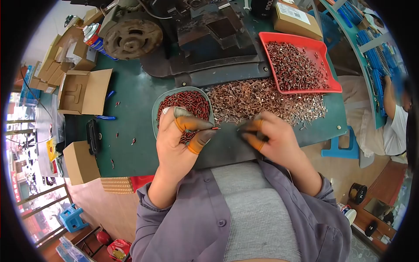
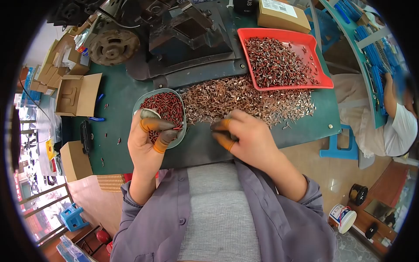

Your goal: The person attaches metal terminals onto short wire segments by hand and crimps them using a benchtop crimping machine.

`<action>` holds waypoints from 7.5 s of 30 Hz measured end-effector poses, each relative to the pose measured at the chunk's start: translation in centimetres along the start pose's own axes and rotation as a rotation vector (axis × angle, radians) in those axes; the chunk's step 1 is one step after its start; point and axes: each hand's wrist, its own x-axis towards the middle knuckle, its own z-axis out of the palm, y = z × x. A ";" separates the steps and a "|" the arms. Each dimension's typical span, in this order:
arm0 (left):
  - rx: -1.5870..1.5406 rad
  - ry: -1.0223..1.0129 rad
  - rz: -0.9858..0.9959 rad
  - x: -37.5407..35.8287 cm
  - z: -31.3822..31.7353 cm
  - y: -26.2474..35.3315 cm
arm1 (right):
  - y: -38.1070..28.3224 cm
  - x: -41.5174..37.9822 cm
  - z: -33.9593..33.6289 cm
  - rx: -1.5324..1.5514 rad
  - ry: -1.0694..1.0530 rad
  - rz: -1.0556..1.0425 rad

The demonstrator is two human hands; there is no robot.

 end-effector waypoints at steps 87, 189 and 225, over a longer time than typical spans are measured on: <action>0.814 0.500 0.769 17.0 3.7 -4.3 | -1.8 17.6 -1.4 0.407 0.582 0.134; 1.022 0.159 0.094 -6.1 1.7 0.8 | 4.8 -0.7 -1.0 -0.039 0.238 -0.333; 0.773 0.288 0.069 -6.8 2.7 -0.6 | 4.9 -3.1 -2.0 -0.103 0.355 -0.326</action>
